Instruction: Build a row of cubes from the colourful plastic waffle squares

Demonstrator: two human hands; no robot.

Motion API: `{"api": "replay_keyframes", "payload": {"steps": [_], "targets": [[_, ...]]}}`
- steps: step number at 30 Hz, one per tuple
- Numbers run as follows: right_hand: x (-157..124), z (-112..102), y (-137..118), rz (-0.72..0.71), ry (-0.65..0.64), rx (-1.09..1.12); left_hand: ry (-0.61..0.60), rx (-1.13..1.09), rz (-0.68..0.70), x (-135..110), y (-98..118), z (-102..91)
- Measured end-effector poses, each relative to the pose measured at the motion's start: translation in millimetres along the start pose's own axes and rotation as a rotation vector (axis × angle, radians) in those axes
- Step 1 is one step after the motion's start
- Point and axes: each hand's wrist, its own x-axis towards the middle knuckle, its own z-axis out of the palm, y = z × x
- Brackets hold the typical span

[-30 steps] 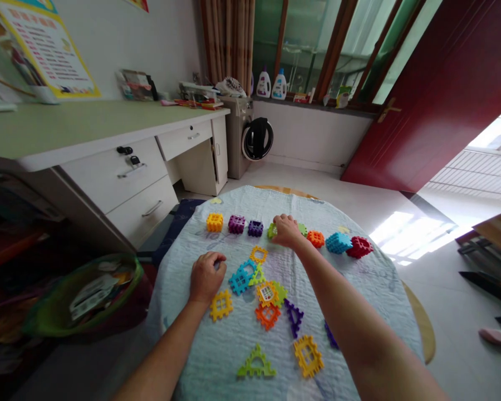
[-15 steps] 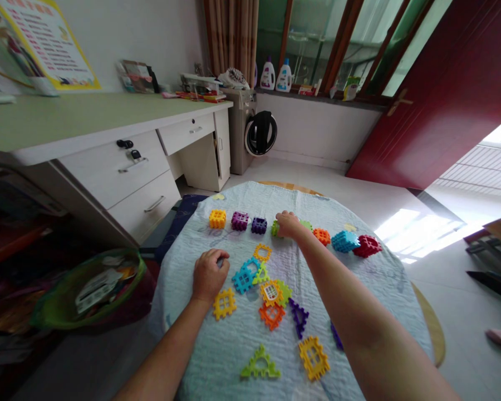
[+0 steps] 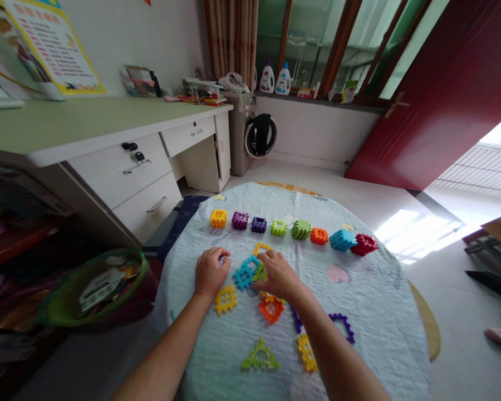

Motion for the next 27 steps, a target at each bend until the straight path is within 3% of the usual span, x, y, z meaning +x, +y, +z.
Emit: {"api": "replay_keyframes", "payload": {"steps": [6, 10, 13, 16, 22, 27], "targets": [[-12, 16, -22, 0.041, 0.005, -0.035, -0.004, -0.019, -0.005, -1, 2, -1.5], [-16, 12, -21, 0.039, -0.051, -0.045, 0.002, -0.021, -0.011, -1, 3, -1.7], [-15, 8, -21, 0.043, -0.006, -0.016, 0.002, -0.015, -0.013, 0, 2, -1.4], [-10, 11, -26, -0.030, 0.035, -0.008, 0.006, -0.018, -0.008, 0, 1, -0.8], [1, 27, -40, -0.135, -0.040, -0.058, 0.001, -0.026, 0.006, 0, -1, -0.4], [12, 3, -17, -0.156, 0.012, 0.041, -0.009, -0.026, -0.009, 0, 2, -1.8]]}}
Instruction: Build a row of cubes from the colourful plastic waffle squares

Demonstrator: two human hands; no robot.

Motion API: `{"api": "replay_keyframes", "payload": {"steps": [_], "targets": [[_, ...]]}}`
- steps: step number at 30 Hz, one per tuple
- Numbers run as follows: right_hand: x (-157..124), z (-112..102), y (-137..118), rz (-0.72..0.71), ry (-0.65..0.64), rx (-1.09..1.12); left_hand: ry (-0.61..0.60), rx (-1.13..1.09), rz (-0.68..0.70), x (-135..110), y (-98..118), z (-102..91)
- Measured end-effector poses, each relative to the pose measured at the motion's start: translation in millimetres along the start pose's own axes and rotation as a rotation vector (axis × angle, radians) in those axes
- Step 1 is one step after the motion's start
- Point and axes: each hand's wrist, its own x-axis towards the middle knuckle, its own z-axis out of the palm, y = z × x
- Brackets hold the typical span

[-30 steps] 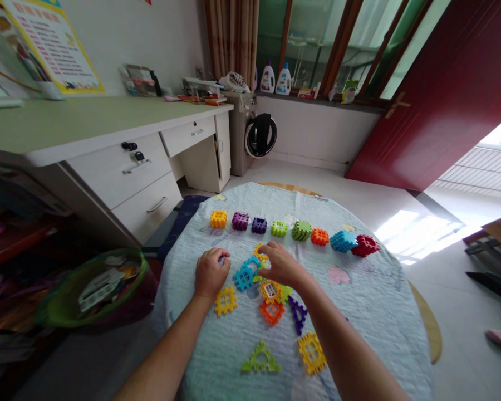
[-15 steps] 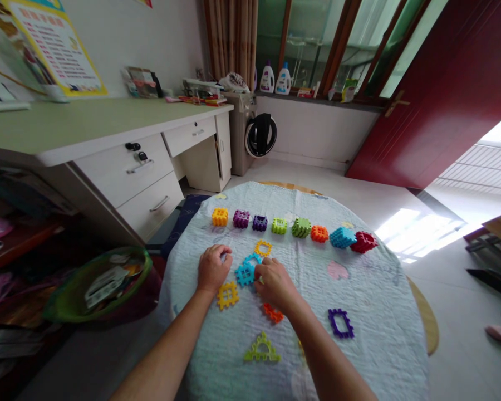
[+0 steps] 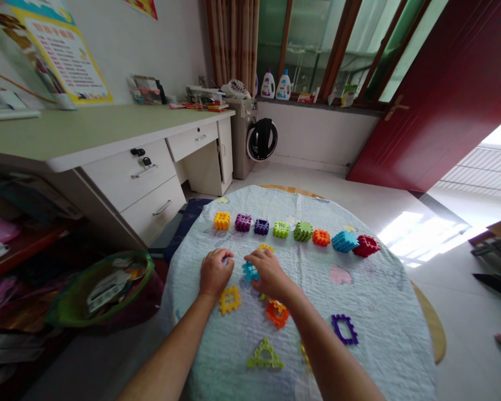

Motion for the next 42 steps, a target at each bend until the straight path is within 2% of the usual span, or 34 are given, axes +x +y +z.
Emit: {"api": "replay_keyframes", "payload": {"steps": [3, 6, 14, 21, 25, 29, 32, 35, 38, 42], "targets": [[6, -20, 23, 0.034, 0.088, 0.048, -0.004, -0.001, -0.016, 0, 2, -0.5], [11, -24, 32, -0.007, 0.024, 0.005, -0.006, 0.002, -0.023, 0, 2, -0.5], [26, -1, 20, -0.087, -0.159, -0.206, 0.001, 0.010, 0.006, -1, -1, 1.1], [32, -2, 13, -0.107, -0.200, -0.328, 0.011, 0.014, 0.005, 0, -1, 1.0], [31, -7, 9, -0.112, -0.154, -0.287, 0.005, -0.001, 0.010, 0, -3, 1.5], [15, -21, 18, -0.081, -0.004, -0.067, 0.063, -0.009, 0.039, 2, -9, 2.6], [-12, -38, 37, -0.063, 0.099, 0.073, 0.142, 0.023, 0.067, 4, -15, 4.4], [-45, -60, 68, -0.002, 0.153, 0.144, 0.148, 0.063, 0.070, 4, -20, 6.5], [-73, -87, 112, 0.082, 0.215, 0.089, 0.132, 0.083, 0.072, 3, -23, 7.7], [-93, -124, 175, 0.320, 0.258, -0.073, 0.099, 0.082, 0.078, 4, -24, 7.6]]}}
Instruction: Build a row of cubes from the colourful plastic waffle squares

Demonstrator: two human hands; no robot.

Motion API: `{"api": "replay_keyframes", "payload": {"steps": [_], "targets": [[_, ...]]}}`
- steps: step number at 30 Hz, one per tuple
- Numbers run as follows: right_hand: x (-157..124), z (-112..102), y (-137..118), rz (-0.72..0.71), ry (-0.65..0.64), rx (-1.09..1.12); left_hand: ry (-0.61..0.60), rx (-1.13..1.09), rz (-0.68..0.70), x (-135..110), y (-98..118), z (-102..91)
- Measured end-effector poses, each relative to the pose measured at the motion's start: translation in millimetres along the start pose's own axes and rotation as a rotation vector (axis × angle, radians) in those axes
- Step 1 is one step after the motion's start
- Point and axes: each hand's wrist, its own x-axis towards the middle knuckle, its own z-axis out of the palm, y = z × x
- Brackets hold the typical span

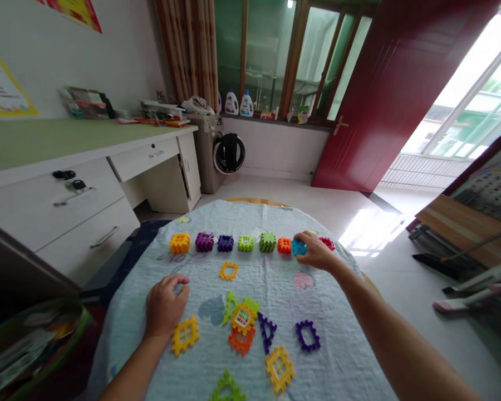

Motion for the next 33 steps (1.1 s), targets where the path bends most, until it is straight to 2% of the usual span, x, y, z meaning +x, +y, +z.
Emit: {"api": "replay_keyframes", "payload": {"steps": [4, 8, 17, 27, 33], "targets": [[16, -20, 45, 0.208, -0.032, -0.169, -0.021, 0.002, -0.017, 1, 1, -0.5], [28, -21, 62, 0.255, -0.109, -0.288, -0.030, 0.002, -0.019, 2, 1, -0.8], [47, -10, 68, 0.241, -0.194, -0.347, -0.029, -0.026, -0.031, 2, 0, -1.5], [47, -15, 69, 0.205, -0.314, -0.362, -0.046, -0.041, -0.042, 2, 0, -2.0], [48, -12, 68, 0.160, -0.284, -0.411, -0.051, -0.050, -0.052, 2, 0, -2.5]]}}
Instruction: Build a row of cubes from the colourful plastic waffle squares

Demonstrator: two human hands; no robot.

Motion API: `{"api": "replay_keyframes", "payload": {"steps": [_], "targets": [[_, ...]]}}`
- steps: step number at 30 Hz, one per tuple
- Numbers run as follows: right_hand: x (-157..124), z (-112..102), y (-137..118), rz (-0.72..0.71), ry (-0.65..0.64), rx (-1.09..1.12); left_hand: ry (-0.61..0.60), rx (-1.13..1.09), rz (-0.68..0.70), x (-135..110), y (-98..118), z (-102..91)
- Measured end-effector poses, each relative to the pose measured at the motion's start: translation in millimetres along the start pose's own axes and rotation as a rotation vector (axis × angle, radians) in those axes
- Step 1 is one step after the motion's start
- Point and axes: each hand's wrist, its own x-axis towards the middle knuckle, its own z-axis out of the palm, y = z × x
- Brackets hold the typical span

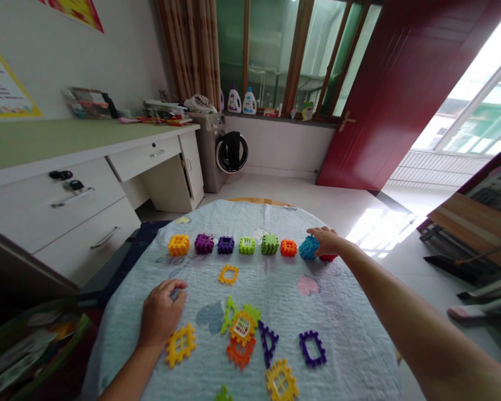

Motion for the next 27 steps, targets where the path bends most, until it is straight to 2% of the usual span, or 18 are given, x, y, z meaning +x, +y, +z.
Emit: {"api": "replay_keyframes", "payload": {"steps": [10, 15, 17, 20, 22, 24, 27], "targets": [[9, 10, -1, -0.034, 0.013, -0.024, 0.006, -0.002, -0.003, -1, 1, -0.6], [2, 4, -5, 0.003, 0.042, -0.014, 0.002, 0.001, 0.001, 0, 3, -1.9], [-9, -1, -13, 0.006, 0.112, 0.021, -0.003, 0.003, -0.002, 0, 5, -2.6], [-35, 1, -39, -0.057, 0.287, 0.168, -0.005, 0.004, -0.013, -1, 8, -3.3], [-56, 13, -63, -0.170, 0.357, 0.308, -0.003, 0.005, -0.019, -1, 10, -3.6], [-76, 34, -85, -0.243, 0.378, 0.432, 0.002, 0.010, -0.021, -2, 11, -3.8], [-96, 73, -104, -0.201, 0.360, 0.494, 0.001, 0.018, -0.014, -2, 12, -4.1]]}}
